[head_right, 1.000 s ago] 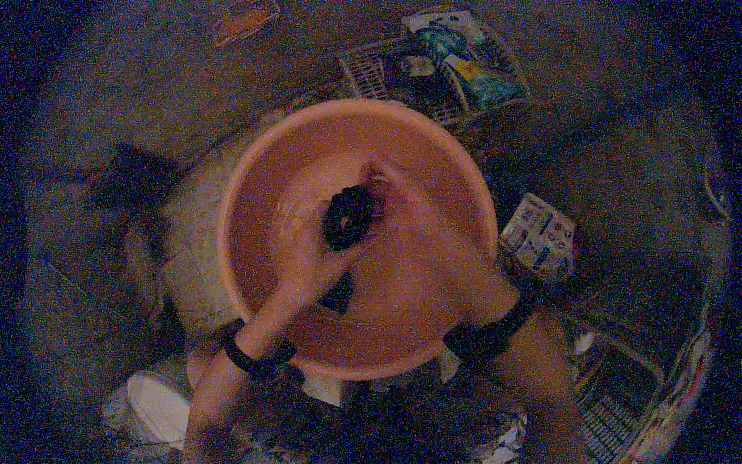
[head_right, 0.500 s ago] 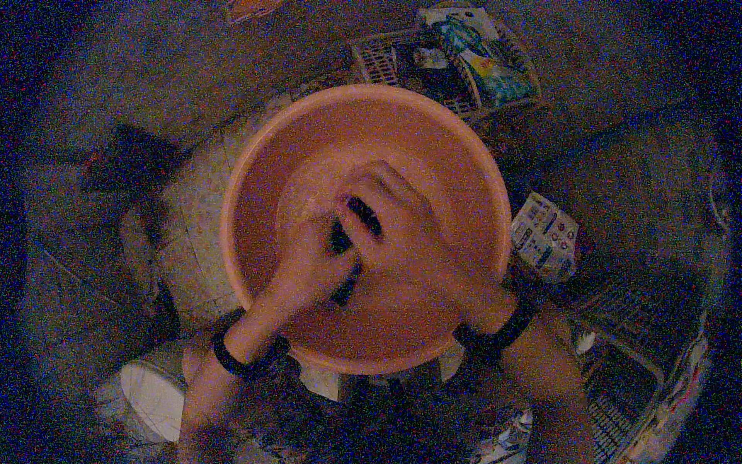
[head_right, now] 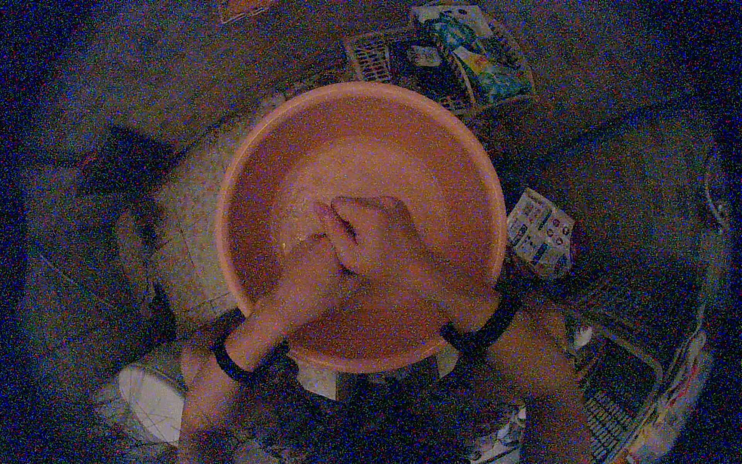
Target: Hand washing a small piece of dark clothing in a basin of water.
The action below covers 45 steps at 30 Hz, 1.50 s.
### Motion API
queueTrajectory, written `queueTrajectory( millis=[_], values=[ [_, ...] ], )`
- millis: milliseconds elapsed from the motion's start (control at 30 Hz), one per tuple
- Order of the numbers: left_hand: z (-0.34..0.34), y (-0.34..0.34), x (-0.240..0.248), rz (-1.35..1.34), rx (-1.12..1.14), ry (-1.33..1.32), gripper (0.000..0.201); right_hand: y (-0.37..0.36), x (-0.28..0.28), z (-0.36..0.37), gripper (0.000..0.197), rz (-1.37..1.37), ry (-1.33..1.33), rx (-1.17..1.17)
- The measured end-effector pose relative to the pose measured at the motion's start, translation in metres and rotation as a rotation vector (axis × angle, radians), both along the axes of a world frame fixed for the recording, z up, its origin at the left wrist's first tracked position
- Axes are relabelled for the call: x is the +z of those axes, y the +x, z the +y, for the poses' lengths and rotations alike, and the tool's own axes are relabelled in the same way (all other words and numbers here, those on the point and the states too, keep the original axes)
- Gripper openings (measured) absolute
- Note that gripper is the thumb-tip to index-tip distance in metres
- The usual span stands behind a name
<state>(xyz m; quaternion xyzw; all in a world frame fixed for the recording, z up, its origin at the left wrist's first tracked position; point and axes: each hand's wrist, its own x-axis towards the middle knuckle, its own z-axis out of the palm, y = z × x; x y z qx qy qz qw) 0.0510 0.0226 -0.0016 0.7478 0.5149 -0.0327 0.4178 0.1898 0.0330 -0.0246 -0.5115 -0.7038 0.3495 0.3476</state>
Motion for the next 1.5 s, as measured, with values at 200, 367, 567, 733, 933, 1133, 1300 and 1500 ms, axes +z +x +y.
queueTrajectory(
  millis=[200, 367, 567, 733, 933, 1133, 1300, 1500],
  values=[
    [0.002, 0.006, 0.005, -0.031, -0.041, 0.112, 0.023, 0.002, 0.002, 0.000, 0.028, -0.023, 0.099, -0.090],
    [0.001, 0.008, 0.001, -0.011, -0.034, 0.076, 0.020, 0.002, -0.002, -0.003, 0.030, -0.084, 0.148, -0.096],
    [-0.001, 0.016, 0.005, -0.029, -0.055, 0.105, 0.019, 0.009, 0.003, 0.001, 0.031, -0.019, 0.142, -0.092],
    [-0.006, 0.002, -0.008, -0.113, -0.045, 0.157, 0.019, 0.000, 0.002, -0.001, 0.030, -0.015, 0.152, -0.088],
    [-0.006, 0.001, -0.006, -0.138, -0.037, 0.180, 0.018, -0.002, 0.001, 0.000, 0.027, 0.013, 0.137, -0.080],
    [-0.004, -0.009, 0.001, -0.025, -0.089, 0.241, 0.017, 0.002, 0.018, 0.004, 0.034, -0.148, -0.052, 0.068],
    [-0.008, -0.014, -0.009, 0.185, -0.158, 0.508, 0.019, 0.022, 0.005, 0.010, 0.036, -0.343, -0.064, 0.135],
    [0.000, -0.022, -0.010, 0.310, -0.208, 0.531, 0.037, 0.024, -0.008, 0.003, 0.023, -0.482, 0.049, 0.302]
  ],
)
